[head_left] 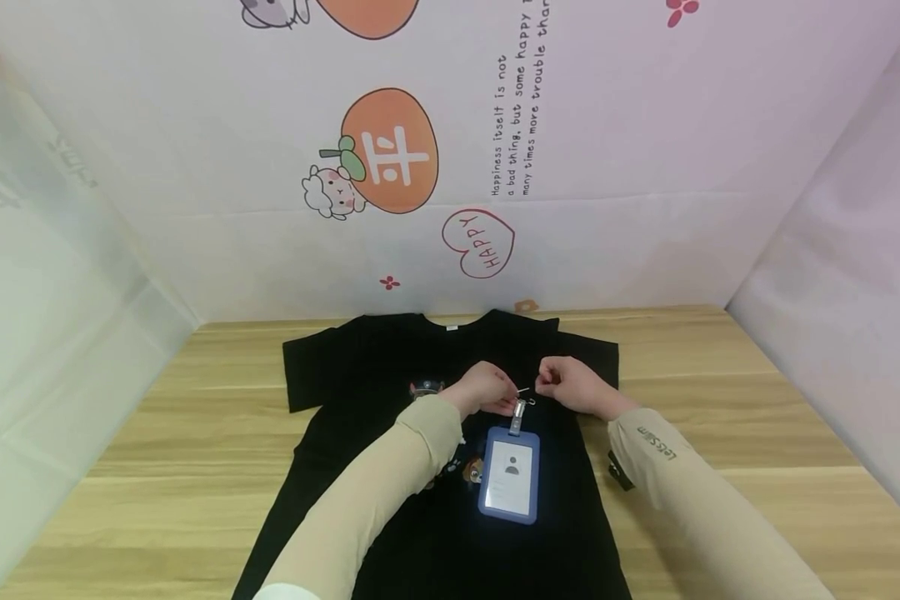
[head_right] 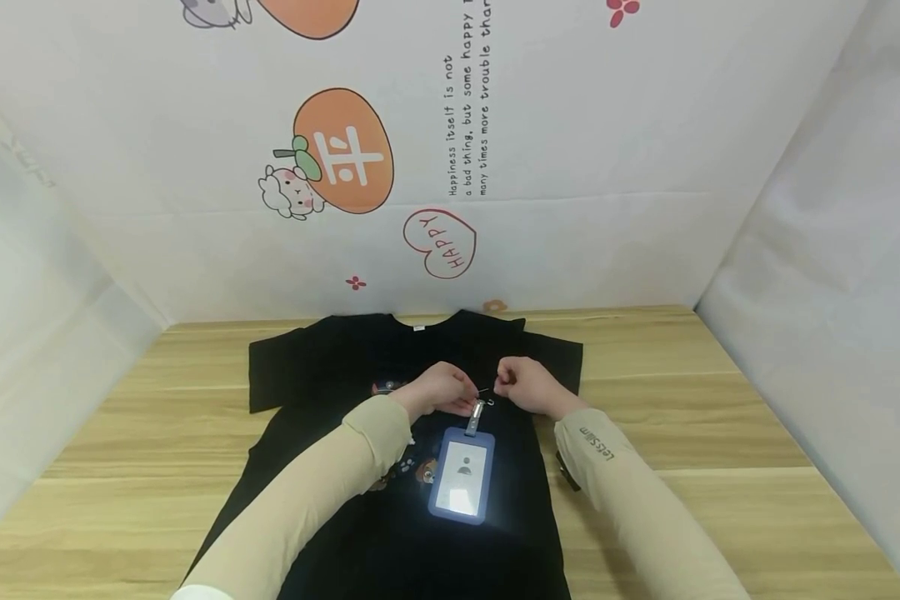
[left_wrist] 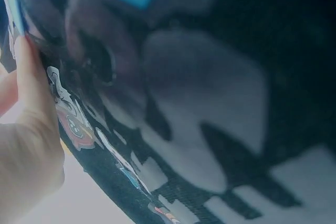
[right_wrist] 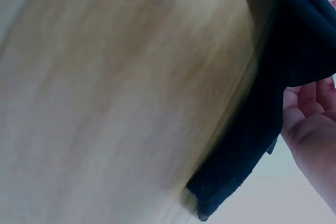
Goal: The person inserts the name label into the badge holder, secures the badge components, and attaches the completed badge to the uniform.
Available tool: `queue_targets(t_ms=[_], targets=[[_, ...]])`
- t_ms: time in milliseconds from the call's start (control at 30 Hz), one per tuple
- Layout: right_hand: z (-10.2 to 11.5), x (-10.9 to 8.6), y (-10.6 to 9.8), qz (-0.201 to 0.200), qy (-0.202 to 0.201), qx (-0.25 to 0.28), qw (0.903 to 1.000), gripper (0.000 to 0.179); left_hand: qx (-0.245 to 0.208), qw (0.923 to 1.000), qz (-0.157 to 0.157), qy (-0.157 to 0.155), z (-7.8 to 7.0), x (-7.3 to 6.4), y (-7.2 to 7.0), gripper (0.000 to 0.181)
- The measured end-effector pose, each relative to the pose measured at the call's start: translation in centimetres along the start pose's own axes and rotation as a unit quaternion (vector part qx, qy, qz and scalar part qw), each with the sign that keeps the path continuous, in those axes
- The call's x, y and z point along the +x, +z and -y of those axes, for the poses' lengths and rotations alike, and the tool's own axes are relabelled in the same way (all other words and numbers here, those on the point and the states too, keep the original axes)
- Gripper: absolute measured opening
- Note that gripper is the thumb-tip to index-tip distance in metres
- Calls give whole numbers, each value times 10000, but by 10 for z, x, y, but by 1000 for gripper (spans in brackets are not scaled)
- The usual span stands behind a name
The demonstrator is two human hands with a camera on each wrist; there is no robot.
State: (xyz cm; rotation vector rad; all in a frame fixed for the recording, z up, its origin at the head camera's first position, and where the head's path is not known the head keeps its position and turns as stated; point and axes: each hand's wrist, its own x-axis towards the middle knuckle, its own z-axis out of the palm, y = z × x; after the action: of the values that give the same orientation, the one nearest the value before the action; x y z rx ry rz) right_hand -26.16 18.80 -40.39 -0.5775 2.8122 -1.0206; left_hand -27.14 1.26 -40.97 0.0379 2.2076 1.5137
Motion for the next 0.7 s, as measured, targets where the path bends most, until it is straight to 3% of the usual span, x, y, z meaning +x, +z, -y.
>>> queue_targets(t_ms=[700], targets=[[-2,8,3,300,-20,464,9985,32,133,9991,-188,360,-1,1,-3,9]])
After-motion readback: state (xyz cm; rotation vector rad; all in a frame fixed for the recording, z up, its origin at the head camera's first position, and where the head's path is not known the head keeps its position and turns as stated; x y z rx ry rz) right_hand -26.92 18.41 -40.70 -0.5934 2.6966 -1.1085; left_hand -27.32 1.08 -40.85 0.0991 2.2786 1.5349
